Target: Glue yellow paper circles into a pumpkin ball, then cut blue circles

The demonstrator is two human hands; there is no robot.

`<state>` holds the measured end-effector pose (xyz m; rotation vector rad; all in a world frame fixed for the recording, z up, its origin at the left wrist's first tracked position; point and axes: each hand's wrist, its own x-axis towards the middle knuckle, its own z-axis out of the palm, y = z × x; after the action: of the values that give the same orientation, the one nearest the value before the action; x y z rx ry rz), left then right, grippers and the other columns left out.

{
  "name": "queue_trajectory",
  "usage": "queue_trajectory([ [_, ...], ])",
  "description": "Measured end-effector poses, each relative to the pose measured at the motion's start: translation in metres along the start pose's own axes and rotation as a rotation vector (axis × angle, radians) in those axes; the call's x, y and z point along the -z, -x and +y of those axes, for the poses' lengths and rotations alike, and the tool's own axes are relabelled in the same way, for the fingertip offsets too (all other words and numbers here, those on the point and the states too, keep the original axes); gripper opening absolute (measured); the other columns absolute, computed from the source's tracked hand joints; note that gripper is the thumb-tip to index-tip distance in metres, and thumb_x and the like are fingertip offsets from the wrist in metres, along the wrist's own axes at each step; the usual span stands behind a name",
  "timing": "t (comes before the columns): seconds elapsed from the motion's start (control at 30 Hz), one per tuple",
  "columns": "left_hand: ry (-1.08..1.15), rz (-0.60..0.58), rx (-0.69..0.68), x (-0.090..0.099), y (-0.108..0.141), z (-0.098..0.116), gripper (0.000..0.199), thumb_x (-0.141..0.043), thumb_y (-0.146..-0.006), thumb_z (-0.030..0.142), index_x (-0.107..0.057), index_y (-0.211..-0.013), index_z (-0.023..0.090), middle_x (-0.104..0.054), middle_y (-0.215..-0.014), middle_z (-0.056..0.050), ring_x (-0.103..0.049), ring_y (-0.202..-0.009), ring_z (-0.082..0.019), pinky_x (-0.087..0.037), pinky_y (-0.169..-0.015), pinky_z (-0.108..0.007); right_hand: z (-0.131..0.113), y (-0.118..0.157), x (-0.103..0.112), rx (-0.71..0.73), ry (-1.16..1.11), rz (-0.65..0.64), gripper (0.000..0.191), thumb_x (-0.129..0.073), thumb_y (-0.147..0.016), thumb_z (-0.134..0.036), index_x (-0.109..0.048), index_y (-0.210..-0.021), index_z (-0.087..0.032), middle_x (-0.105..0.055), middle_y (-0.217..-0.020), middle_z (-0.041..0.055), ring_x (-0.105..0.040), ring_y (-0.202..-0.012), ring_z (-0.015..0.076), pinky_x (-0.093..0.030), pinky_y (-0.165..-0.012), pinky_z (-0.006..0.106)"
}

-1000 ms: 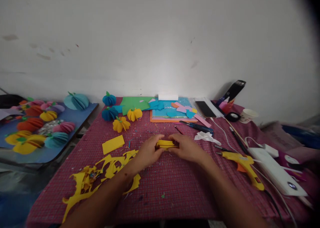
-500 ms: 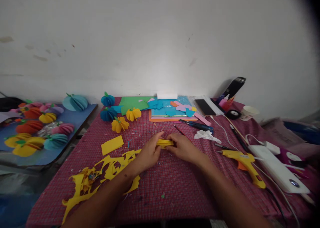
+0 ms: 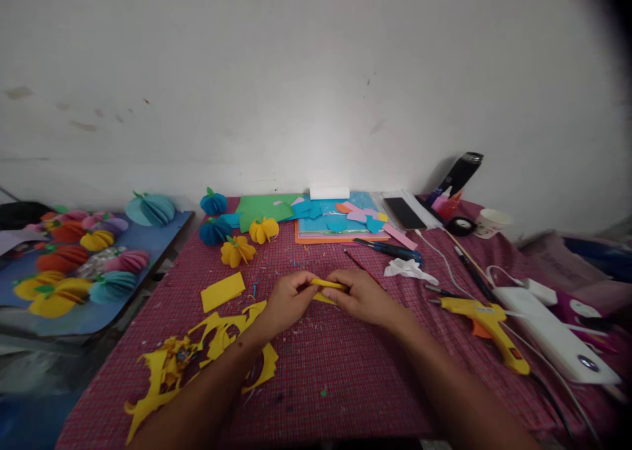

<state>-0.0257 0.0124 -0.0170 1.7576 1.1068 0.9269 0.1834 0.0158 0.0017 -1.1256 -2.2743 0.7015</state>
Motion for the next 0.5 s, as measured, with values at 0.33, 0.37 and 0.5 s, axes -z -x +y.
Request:
queue_trajectory([
  [0.33,-0.173,-0.121,-0.147,0.002,0.004,0.006,0.025,-0.05,-0.098,0.03,-0.071,-0.092,0.019,-0.069,-0.081,0.0,-0.06,-0.074,-0.013,-0.043,-0.069,-0.024,0.012,0.002,-0.002,0.129,0.001,-0.079,0.045,-0.041,-0.104,-0.043,-0.06,-0.071,-0.019,-0.056,-0.065,-0.001,-0.051,-0.061,0.0123,-0.034,-0.062,0.025],
  [0.37,-0.185,-0.119,-0.158,0.003,0.004,0.006,0.026,-0.049,-0.099,0.031,-0.071,-0.091,0.019,-0.068,-0.08,0.0,-0.06,-0.073,-0.013,-0.042,-0.068,-0.024,0.011,0.002,-0.001,0.129,-0.01,-0.089,0.046,-0.04,-0.104,-0.043,-0.059,-0.07,-0.019,-0.054,-0.064,-0.0016,-0.05,-0.06,0.0119,-0.034,-0.061,0.025],
  [0.5,-0.238,-0.046,-0.2,0.003,0.005,0.008,0.026,-0.049,-0.098,0.029,-0.07,-0.087,0.018,-0.07,-0.08,-0.001,-0.062,-0.074,-0.013,-0.043,-0.07,-0.024,0.006,0.002,0.0,0.094,-0.063,-0.098,0.044,-0.043,-0.103,-0.044,-0.06,-0.072,-0.019,-0.055,-0.064,-0.0021,-0.05,-0.06,0.0117,-0.035,-0.061,0.024],
])
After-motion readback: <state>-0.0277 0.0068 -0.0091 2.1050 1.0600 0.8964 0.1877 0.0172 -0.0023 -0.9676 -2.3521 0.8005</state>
